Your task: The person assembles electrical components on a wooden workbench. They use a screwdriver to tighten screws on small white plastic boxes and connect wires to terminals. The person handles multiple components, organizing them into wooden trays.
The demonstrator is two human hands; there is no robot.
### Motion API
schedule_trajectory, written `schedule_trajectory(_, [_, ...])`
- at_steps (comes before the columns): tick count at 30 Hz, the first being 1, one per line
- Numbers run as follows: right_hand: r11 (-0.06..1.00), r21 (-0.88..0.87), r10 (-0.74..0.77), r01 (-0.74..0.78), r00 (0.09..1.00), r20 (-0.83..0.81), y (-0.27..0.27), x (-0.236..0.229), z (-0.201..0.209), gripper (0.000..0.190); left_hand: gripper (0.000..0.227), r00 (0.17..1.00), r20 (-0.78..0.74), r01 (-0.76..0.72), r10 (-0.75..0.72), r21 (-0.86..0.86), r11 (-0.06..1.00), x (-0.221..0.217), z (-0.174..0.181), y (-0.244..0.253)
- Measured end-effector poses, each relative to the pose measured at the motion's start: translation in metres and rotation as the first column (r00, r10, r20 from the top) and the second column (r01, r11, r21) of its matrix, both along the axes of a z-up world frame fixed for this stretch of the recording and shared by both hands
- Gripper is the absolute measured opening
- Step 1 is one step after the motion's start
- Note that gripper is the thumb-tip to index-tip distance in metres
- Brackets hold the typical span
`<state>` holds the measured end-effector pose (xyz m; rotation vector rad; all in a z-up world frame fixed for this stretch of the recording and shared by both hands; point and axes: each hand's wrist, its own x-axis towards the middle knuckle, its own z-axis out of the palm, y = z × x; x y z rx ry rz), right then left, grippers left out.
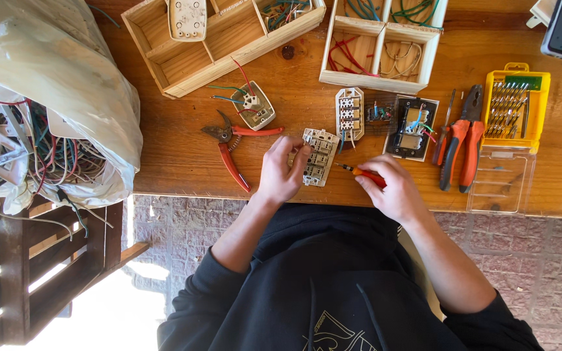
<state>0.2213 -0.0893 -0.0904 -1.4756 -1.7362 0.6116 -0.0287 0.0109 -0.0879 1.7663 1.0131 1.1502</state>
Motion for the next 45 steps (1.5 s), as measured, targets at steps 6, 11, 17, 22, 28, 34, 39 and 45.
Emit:
schedule_trajectory(6, [1.000, 0.005, -0.006, 0.006, 0.996, 0.085, 0.005, -0.009, 0.014, 0.020, 0.004, 1.000, -0.028, 0.013, -0.013, -0.008, 1.000, 0.003, 0.004, -0.011])
schedule_trajectory(11, [0.996, 0.086, -0.026, -0.006, 0.928, 0.372, 0.005, 0.010, 0.000, 0.018, 0.010, 0.971, -0.200, 0.130, -0.132, -0.022, 0.991, 0.000, 0.022, -0.009])
schedule_trajectory(17, [0.996, 0.094, -0.025, -0.008, 0.939, 0.342, 0.018, 0.006, 0.013, 0.008, 0.019, 0.791, -0.585, 0.333, -0.180, 0.164, 0.929, 0.004, 0.038, -0.002])
schedule_trajectory(22, [0.977, 0.146, 0.120, -0.154, 0.969, 0.216, 0.052, -0.022, 0.074, 0.011, 0.022, 0.693, -0.693, 0.427, -0.200, 0.171, 0.888, 0.013, 0.054, 0.003])
schedule_trajectory(28, [0.959, 0.069, 0.227, -0.274, 0.893, 0.388, 0.068, -0.026, 0.090, 0.011, 0.018, 0.719, -0.673, 0.394, -0.172, 0.192, 0.899, 0.013, 0.059, 0.009])
schedule_trajectory(34, [0.979, -0.017, 0.200, -0.203, 0.941, 0.274, 0.077, -0.024, 0.078, 0.013, 0.015, 0.830, -0.481, 0.323, -0.281, 0.004, 0.947, 0.011, 0.068, 0.017])
schedule_trajectory(39, [0.983, -0.015, 0.183, -0.184, 0.953, 0.243, 0.084, -0.029, 0.068, 0.011, 0.016, 0.893, -0.294, 0.232, -0.342, -0.350, 0.908, 0.010, 0.072, 0.024])
schedule_trajectory(45, [0.981, -0.094, 0.184, -0.171, 0.972, 0.148, 0.089, -0.033, 0.064, 0.012, 0.018, 0.868, -0.339, 0.181, -0.363, -0.464, 0.867, 0.009, 0.075, 0.031])
